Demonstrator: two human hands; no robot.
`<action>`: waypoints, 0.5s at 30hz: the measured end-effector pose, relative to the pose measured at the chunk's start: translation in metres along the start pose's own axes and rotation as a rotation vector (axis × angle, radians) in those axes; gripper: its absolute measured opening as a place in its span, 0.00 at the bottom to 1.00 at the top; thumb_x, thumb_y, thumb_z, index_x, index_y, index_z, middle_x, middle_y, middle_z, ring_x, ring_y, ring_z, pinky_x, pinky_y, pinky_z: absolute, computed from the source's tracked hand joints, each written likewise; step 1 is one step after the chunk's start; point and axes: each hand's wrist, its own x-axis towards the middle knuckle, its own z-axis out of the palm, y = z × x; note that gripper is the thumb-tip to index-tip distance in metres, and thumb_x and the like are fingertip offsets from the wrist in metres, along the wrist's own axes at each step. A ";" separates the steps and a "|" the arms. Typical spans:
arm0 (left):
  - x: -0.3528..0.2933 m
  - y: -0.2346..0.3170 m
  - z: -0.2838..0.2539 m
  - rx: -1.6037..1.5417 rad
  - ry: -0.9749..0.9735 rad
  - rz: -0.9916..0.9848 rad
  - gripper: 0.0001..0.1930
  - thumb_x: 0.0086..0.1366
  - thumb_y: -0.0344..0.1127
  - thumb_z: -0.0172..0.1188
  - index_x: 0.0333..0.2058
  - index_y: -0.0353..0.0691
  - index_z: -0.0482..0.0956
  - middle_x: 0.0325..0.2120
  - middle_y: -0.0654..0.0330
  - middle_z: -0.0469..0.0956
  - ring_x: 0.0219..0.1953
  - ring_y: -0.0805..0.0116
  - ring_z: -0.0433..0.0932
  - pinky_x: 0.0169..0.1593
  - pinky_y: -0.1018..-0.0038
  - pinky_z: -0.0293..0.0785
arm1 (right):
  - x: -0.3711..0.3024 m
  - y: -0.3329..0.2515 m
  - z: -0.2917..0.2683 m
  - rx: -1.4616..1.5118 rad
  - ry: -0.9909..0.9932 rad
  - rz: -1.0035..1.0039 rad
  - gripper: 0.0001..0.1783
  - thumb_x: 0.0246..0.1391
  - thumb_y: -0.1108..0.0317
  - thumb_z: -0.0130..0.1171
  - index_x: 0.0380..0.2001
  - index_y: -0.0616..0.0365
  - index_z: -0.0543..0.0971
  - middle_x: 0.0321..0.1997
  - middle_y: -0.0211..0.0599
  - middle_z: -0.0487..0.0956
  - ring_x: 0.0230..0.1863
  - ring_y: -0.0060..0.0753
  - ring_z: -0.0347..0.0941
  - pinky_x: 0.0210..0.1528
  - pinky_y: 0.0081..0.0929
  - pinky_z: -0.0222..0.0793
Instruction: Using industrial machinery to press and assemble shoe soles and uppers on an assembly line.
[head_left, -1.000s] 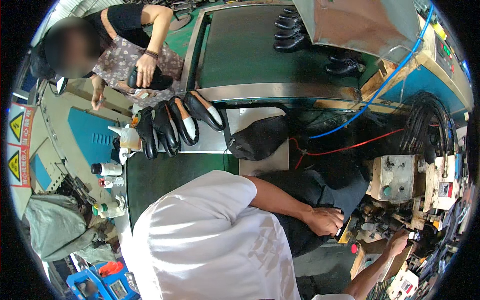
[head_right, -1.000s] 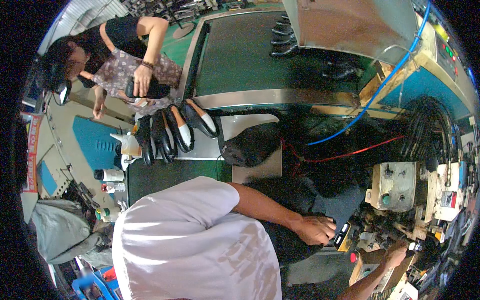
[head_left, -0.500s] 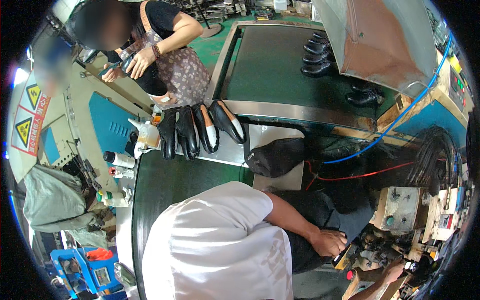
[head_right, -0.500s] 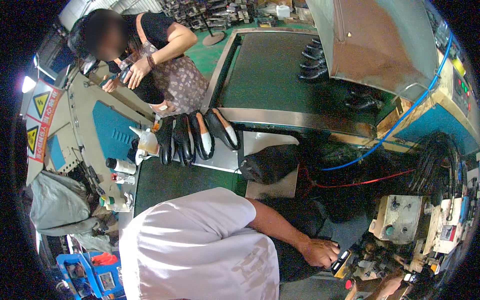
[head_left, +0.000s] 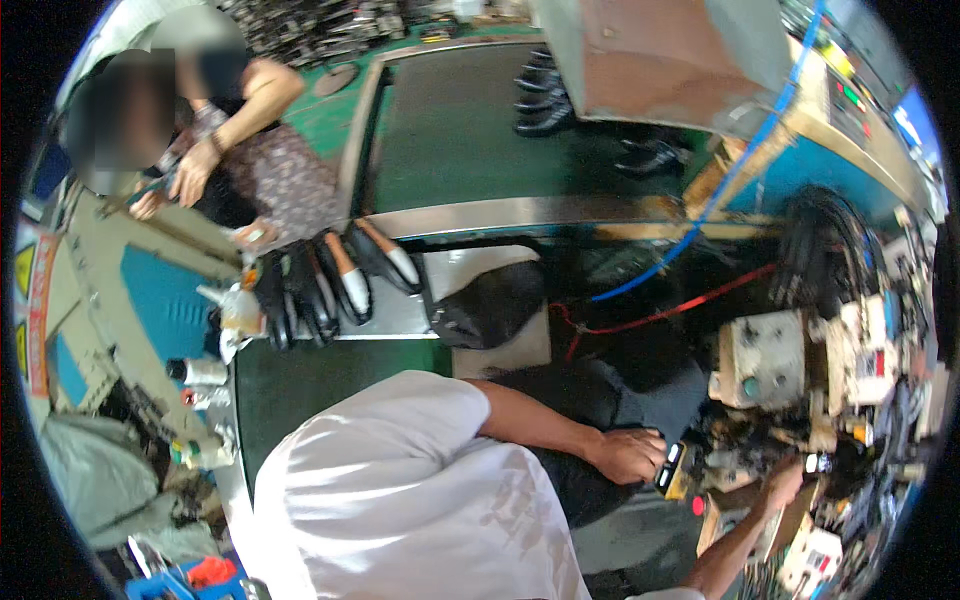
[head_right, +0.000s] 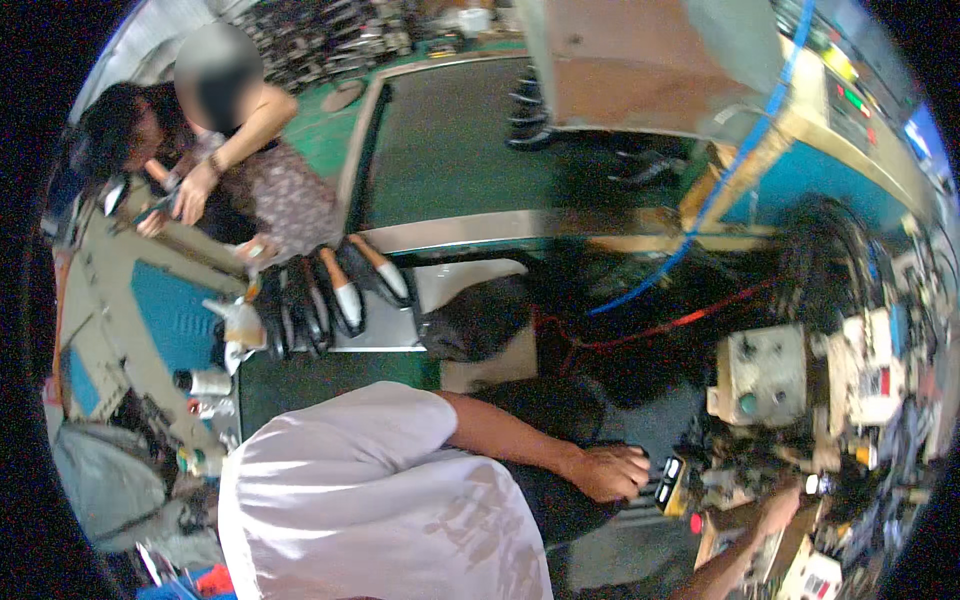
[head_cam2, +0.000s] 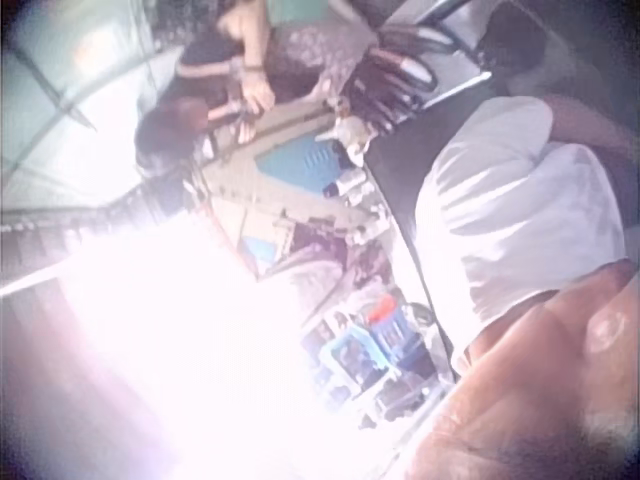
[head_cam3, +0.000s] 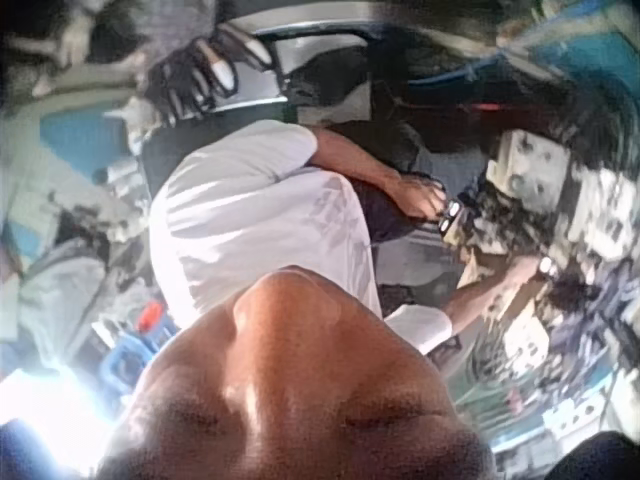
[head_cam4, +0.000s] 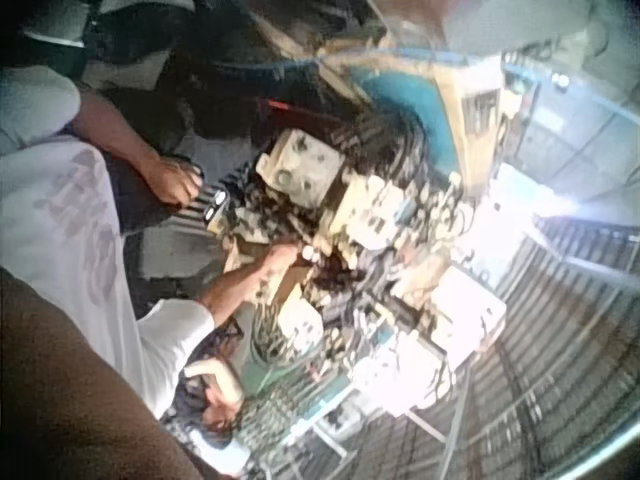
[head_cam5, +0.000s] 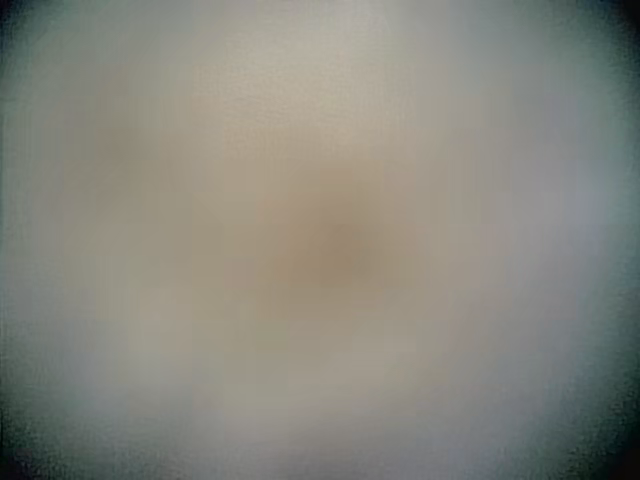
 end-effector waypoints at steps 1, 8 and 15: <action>-0.004 0.000 -0.005 0.033 -0.027 -0.065 0.06 0.56 0.38 0.68 0.26 0.47 0.79 0.32 0.65 0.74 0.42 0.59 0.74 0.46 0.57 0.68 | 0.005 -0.021 0.010 -0.078 0.009 0.002 0.27 0.75 0.44 0.51 0.51 0.57 0.86 0.48 0.60 0.88 0.49 0.68 0.86 0.48 0.63 0.82; 0.010 0.012 -0.014 -0.027 -0.105 -0.137 0.02 0.58 0.33 0.67 0.30 0.49 0.87 0.34 0.66 0.77 0.46 0.62 0.76 0.53 0.61 0.68 | -0.009 0.000 -0.002 -0.125 0.104 0.053 0.26 0.74 0.46 0.53 0.45 0.60 0.86 0.41 0.63 0.88 0.44 0.69 0.86 0.44 0.61 0.81; 0.012 0.010 -0.010 -0.048 -0.115 -0.113 0.06 0.57 0.32 0.68 0.34 0.49 0.85 0.35 0.66 0.75 0.45 0.62 0.75 0.50 0.59 0.69 | 0.001 0.029 0.016 -0.097 0.120 0.094 0.27 0.76 0.45 0.49 0.49 0.59 0.84 0.41 0.64 0.87 0.45 0.70 0.85 0.42 0.63 0.79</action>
